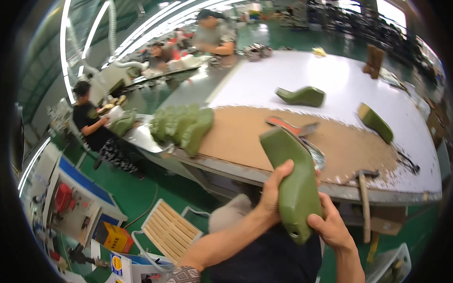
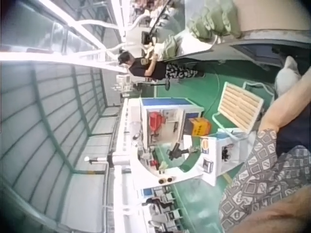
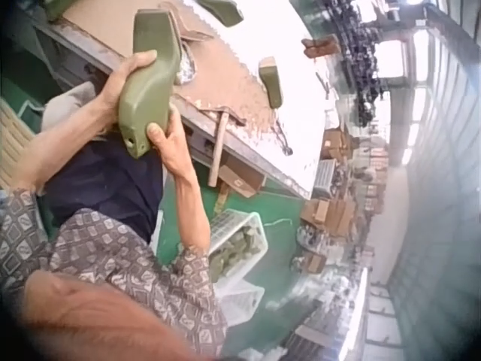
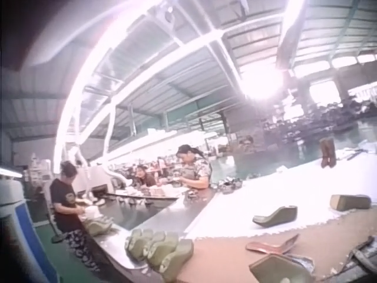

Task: Assembling and hammering shoe outsoles onto shoe lasts.

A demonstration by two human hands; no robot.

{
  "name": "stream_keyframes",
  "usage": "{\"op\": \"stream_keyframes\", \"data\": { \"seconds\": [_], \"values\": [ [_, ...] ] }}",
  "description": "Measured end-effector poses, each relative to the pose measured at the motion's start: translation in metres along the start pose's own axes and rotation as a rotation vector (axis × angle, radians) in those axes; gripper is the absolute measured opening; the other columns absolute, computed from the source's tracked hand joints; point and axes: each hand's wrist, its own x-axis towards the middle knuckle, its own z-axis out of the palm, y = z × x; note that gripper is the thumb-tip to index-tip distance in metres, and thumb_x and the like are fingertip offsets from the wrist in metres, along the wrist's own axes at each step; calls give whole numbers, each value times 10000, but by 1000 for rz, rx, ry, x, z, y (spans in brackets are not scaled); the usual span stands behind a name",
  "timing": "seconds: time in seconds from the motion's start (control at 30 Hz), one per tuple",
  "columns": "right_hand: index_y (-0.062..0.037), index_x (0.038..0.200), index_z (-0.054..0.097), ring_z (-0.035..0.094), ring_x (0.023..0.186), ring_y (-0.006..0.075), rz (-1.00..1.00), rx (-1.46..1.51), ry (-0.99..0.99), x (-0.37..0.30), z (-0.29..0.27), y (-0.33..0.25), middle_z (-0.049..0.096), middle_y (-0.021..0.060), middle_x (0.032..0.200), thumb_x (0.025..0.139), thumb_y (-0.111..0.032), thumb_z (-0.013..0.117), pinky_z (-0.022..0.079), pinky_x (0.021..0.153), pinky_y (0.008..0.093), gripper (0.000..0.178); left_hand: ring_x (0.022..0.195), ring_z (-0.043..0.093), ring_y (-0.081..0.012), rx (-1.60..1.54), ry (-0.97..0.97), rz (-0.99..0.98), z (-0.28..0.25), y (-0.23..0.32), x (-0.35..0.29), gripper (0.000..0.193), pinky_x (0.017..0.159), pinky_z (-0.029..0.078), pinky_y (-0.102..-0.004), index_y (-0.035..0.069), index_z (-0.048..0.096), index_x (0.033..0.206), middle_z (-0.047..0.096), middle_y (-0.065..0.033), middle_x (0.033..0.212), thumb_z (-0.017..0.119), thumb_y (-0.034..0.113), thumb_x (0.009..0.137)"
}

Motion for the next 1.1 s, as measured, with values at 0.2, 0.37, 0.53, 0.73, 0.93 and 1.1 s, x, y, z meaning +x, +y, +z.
{"op": "stream_keyframes", "data": {
  "seconds": [0.2, 0.37, 0.53, 0.73, 0.93, 1.1],
  "values": [
    [-55, 1272, 389, 495, 1170, 383, -574, -993, 168, 14, -18, -13, 469, 221, 1235, 694, 80, 761, 407, 994, 385, 701, 1078, 592, -302, 412, 126, 532, 28, 45, -5, 559, 897, 519, -431, 97, 346, 1357, 561, -183, 1204, 527, 444, 959],
    [-55, 1225, 400, 548, 1087, 373, -573, -1163, 119, 19, -41, 17, 473, 212, 1215, 690, 40, 776, 481, 894, 409, 661, 1039, 596, -236, 452, 441, 337, -26, 48, -1, 487, 882, 505, -363, -18, 333, 1335, 575, -182, 1145, 576, 115, 934],
    [-56, 1184, 455, 538, 1007, 394, -601, -1279, 41, 25, -31, 31, 501, 196, 1168, 628, 21, 778, 471, 875, 437, 647, 1090, 603, -297, 651, 588, 94, -48, 70, -37, 525, 902, 522, -404, -64, 368, 1364, 581, -195, 1175, 525, 54, 877],
    [-92, 1176, 483, 537, 945, 359, -586, -1295, 84, 25, -29, 40, 502, 166, 1145, 677, -13, 739, 476, 819, 439, 566, 1039, 635, -232, 1664, 134, 315, -37, 78, 29, 335, 910, 482, -340, 11, 639, 1160, 685, -137, 1062, 554, 34, 837],
    [-111, 1146, 446, 554, 974, 387, -632, -1264, 108, 22, -27, 46, 520, 178, 1148, 594, 34, 798, 483, 823, 450, 670, 805, 695, -307, 2539, 163, 125, -47, 26, 150, 288, 685, 553, -415, 40, 713, 792, 694, -190, 830, 773, 266, 623],
    [-95, 1134, 440, 560, 972, 389, -587, -1263, 111, 27, -25, 40, 527, 185, 1133, 585, 62, 794, 494, 803, 439, 672, 786, 693, -336, 2397, 223, 264, -65, 26, 161, 122, 705, 556, -414, 84, 745, 781, 695, -187, 799, 691, 141, 687]
  ]
}}
